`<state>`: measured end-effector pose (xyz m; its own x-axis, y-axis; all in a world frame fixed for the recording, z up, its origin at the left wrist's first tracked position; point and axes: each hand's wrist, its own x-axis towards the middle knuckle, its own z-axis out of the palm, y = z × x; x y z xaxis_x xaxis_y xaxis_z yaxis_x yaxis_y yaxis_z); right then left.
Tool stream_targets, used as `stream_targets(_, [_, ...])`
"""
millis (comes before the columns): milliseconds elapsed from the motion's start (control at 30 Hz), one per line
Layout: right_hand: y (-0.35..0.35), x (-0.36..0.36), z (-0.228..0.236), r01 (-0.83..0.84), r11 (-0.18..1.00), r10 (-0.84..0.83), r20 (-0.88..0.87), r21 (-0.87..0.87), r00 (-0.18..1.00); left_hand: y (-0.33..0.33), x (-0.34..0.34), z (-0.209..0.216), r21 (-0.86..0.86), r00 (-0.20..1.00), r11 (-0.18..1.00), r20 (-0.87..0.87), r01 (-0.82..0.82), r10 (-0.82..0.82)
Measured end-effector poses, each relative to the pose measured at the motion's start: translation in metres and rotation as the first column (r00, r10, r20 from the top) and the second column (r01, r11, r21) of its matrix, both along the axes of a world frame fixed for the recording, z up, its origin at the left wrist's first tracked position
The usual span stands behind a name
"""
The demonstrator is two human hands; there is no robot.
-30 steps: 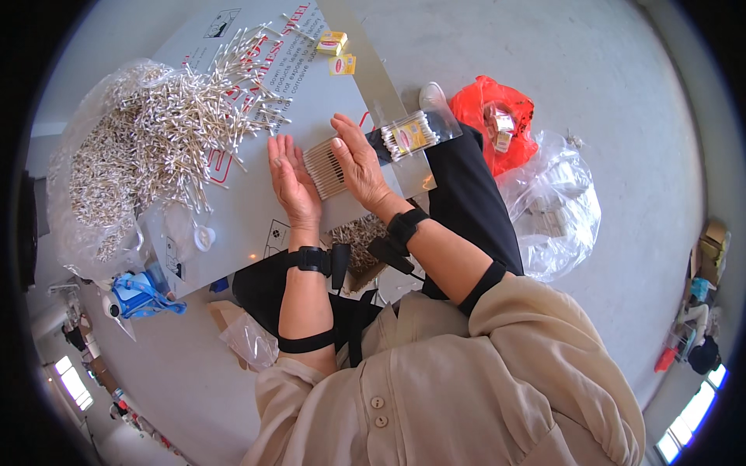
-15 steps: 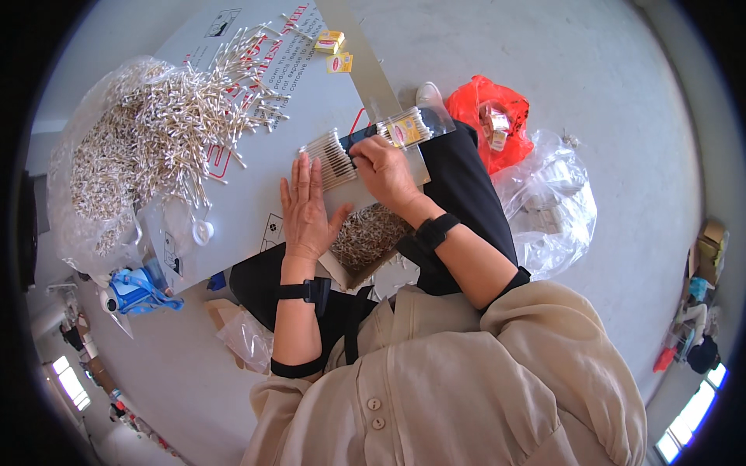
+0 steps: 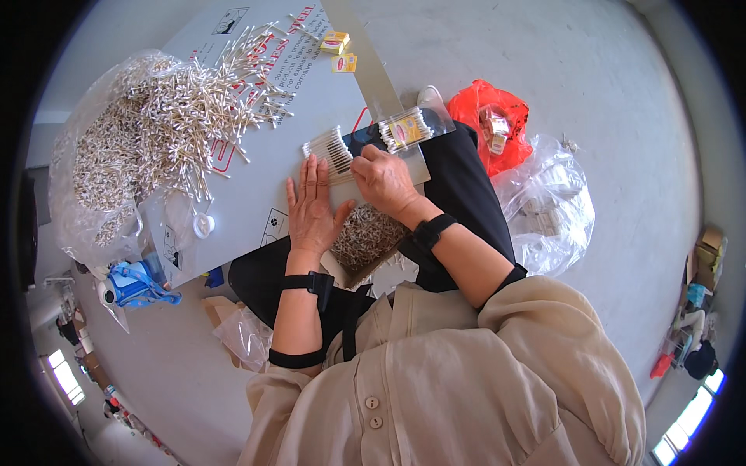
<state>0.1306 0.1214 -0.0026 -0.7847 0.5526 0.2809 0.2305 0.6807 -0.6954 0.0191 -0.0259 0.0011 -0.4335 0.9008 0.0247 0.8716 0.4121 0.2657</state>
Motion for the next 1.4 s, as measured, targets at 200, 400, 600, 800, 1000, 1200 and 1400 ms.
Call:
stream_targets(200, [0.001, -0.004, 0.000, 0.082, 0.991, -0.093, -0.105, -0.107, 0.990, 0.002, 0.001, 0.000, -0.008, 1.000, 1.000, -0.006, -0.004, 0.004])
stream_targets(400, [0.001, -0.005, 0.001, 0.099, 0.992, -0.100, -0.021, -0.072, 0.995, 0.001, 0.000, -0.001, -0.005, 1.000, 1.000, -0.002, -0.004, 0.004])
stream_targets(600, [0.000, -0.005, 0.002, 0.073, 0.992, -0.077, -0.031, -0.104, 0.997, 0.000, 0.000, -0.001, -0.018, 1.000, 1.000, -0.008, 0.003, -0.003])
stream_targets(800, [0.005, -0.012, 0.006, 0.115, 0.989, -0.116, 0.004, -0.092, 0.993, 0.000, -0.001, -0.004, -0.011, 1.000, 1.000, -0.016, 0.004, -0.004])
stream_targets(1000, [0.005, -0.014, 0.006, 0.144, 0.987, -0.139, 0.069, -0.067, 0.988, 0.000, -0.001, -0.004, 0.000, 1.000, 1.000, -0.013, 0.007, -0.007])
stream_targets(1200, [0.005, -0.013, 0.006, 0.115, 0.990, -0.111, 0.053, -0.086, 0.992, 0.000, -0.001, -0.002, -0.002, 1.000, 1.000, -0.003, 0.007, -0.007])
stream_targets(1400, [0.010, -0.021, 0.007, 0.120, 0.990, -0.115, 0.079, -0.072, 0.990, 0.000, 0.000, -0.002, -0.005, 1.000, 1.000, 0.004, 0.002, -0.002])
